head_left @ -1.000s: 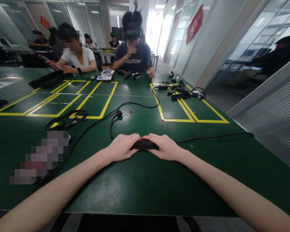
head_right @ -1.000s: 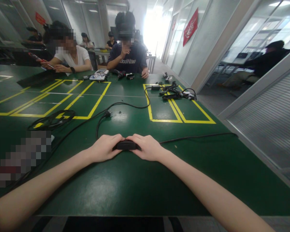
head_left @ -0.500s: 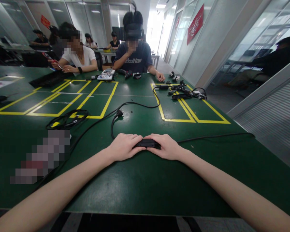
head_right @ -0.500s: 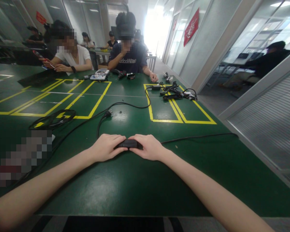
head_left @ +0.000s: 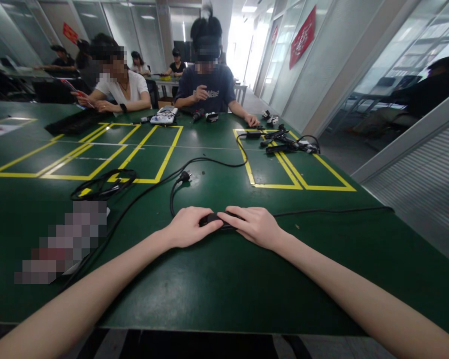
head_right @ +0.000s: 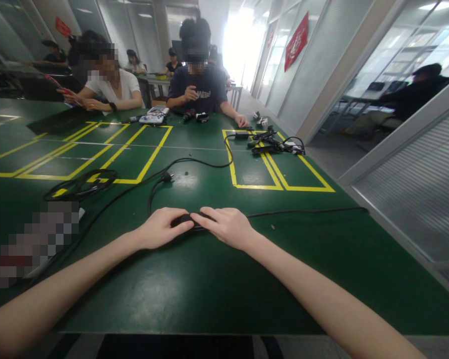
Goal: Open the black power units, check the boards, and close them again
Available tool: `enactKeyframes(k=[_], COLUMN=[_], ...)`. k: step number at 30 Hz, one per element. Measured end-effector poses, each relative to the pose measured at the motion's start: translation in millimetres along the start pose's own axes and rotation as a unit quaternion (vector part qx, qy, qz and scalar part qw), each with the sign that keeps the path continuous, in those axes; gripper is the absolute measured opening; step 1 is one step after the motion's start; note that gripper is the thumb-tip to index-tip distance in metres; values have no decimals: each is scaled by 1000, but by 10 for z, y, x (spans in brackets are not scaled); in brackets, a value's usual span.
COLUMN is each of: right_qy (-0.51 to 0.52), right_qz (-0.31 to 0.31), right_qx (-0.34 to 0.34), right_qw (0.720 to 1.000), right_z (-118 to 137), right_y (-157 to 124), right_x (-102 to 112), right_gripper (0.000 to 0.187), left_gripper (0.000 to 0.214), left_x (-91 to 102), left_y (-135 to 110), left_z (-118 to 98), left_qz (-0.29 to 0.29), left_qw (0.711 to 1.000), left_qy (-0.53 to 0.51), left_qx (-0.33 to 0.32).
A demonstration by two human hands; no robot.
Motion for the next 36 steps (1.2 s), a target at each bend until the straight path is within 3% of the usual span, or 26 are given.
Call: enactKeyframes(k=[5,9,13,18,21,28,31,36], right_qy=[10,114,245,337,352,282,221,140], right_qz=[-11,14,-10,-40,-44,-57,-35,5], right_qx=[-8,-29,-67,-167,-191,-118,-63,-26], right_qw=[1000,993,967,926,915,950,973,990], right_z=[-25,-78,-132,-282,-312,-202,-105,-49], right_y=[15,28,6,-58,-67,-12,25,33], right_x=[7,-41,-36,-155,-198,-66,-28,-29], right_gripper=[43,56,69,39,35,43,52,46], left_gripper=[46,38,33,32,31,30,31,32], left_x=[-33,-18,36,73,67,13,17,16], left_y=[5,-24,-57,-102,-100,-99,-86,-39], left_z=[68,61,17,-107,-128,-112,-86,-16], left_qz=[64,29,-45,-98,-94,-72,-69,-39], left_qw=[992,991,996,987,986,990,992,997], left_qy=[-107,-127,-62,38,54,34,17,-32], left_qx=[28,-1,-48,-123,-130,-118,-105,-66])
Point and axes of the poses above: each hand's wrist, its own y-axis towards the middle knuckle, its own x-axis out of the back of the hand, z = x × y, the point moved 10 cm from there along y, towards the middle knuckle, and after that the axes turned 9 degrees about x, right-handed, at the moved point
